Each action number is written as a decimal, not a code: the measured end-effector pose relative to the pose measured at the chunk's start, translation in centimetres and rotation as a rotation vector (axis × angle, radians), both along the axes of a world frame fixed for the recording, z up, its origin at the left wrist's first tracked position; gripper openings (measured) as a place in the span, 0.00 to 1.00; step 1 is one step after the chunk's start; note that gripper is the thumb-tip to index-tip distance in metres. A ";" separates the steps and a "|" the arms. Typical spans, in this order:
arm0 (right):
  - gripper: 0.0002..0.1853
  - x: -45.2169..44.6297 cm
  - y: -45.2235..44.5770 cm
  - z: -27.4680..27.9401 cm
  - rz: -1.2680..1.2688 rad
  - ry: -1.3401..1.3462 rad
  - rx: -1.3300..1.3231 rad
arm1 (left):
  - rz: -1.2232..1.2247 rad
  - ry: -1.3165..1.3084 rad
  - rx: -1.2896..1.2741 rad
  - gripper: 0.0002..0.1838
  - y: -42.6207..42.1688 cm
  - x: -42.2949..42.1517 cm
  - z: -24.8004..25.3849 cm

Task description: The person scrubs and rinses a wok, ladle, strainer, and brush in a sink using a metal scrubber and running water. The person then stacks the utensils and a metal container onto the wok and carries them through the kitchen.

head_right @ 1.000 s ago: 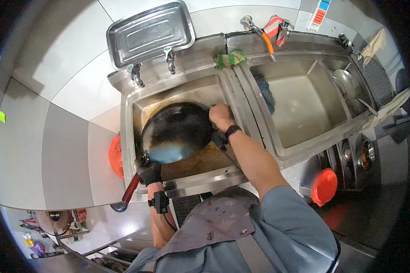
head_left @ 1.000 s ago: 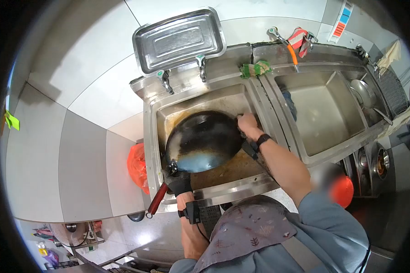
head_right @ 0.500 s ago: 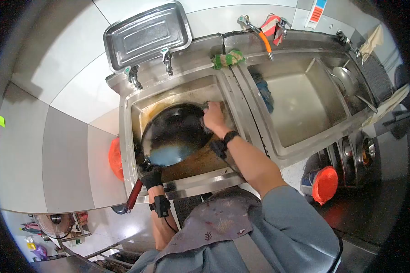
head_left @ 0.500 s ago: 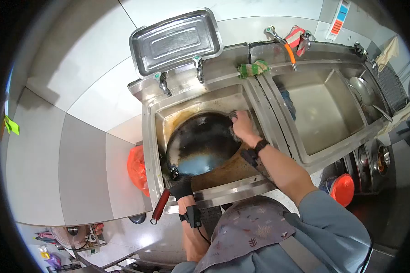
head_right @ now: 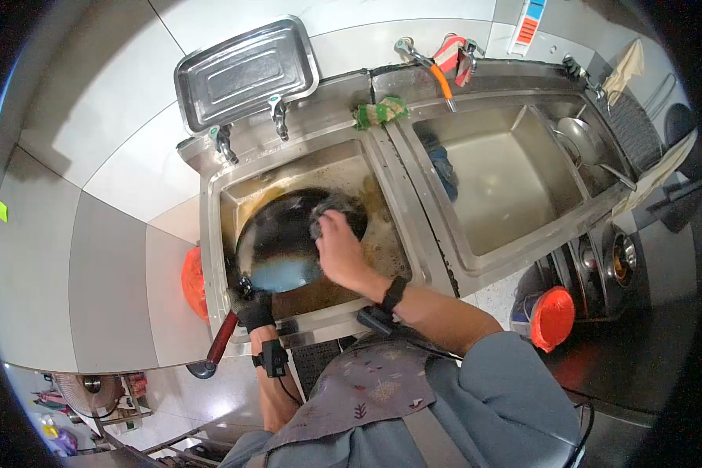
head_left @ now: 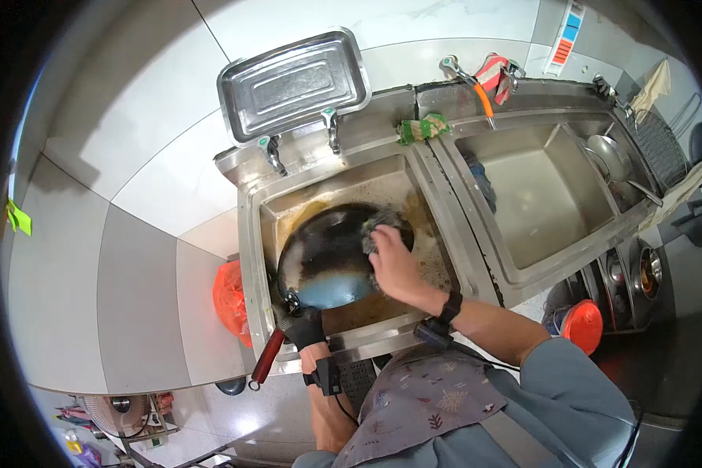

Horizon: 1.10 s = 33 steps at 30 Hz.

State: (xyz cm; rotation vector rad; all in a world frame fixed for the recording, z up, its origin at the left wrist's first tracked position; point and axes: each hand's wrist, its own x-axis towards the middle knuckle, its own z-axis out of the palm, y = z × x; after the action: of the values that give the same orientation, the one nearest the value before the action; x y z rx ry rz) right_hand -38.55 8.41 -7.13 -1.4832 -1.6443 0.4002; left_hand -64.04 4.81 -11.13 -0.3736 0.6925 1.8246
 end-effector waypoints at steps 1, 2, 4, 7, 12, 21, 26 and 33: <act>0.21 -0.4 -0.2 1.1 0.089 -0.016 -0.012 | 0.008 0.003 0.002 0.20 0.1 -0.2 -1.7; 0.21 -0.9 -0.2 1.6 0.184 -0.031 -0.025 | 0.028 0.246 -0.002 0.20 0.1 -0.7 -4.2; 0.20 -0.8 2.3 1.3 0.233 -0.019 -0.027 | 0.014 0.286 0.011 0.21 -1.5 -0.6 -5.2; 0.19 0.6 8.0 -1.1 0.307 -0.057 -0.035 | -0.005 0.232 0.021 0.22 -2.6 0.2 -4.5; 0.24 4.3 14.1 -3.6 0.244 -0.008 -0.560 | 0.019 0.139 0.033 0.24 -4.0 0.4 -3.0; 0.23 6.7 14.2 -2.2 0.292 0.037 -0.685 | 0.011 0.469 0.002 0.11 -10.5 2.6 2.8; 0.21 5.6 13.0 -4.6 0.450 0.158 -0.704 | 0.162 0.253 0.013 0.19 -16.6 2.3 -1.6; 0.21 4.0 9.7 -1.8 0.625 0.088 -0.532 | 0.256 0.510 -0.219 0.22 -22.1 4.7 -2.5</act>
State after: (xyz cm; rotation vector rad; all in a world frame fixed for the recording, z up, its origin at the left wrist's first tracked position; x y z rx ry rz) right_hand -34.56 18.07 -8.93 -1.2422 -2.0032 1.3097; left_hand -59.32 -17.28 -13.66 -0.1379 1.2501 2.1172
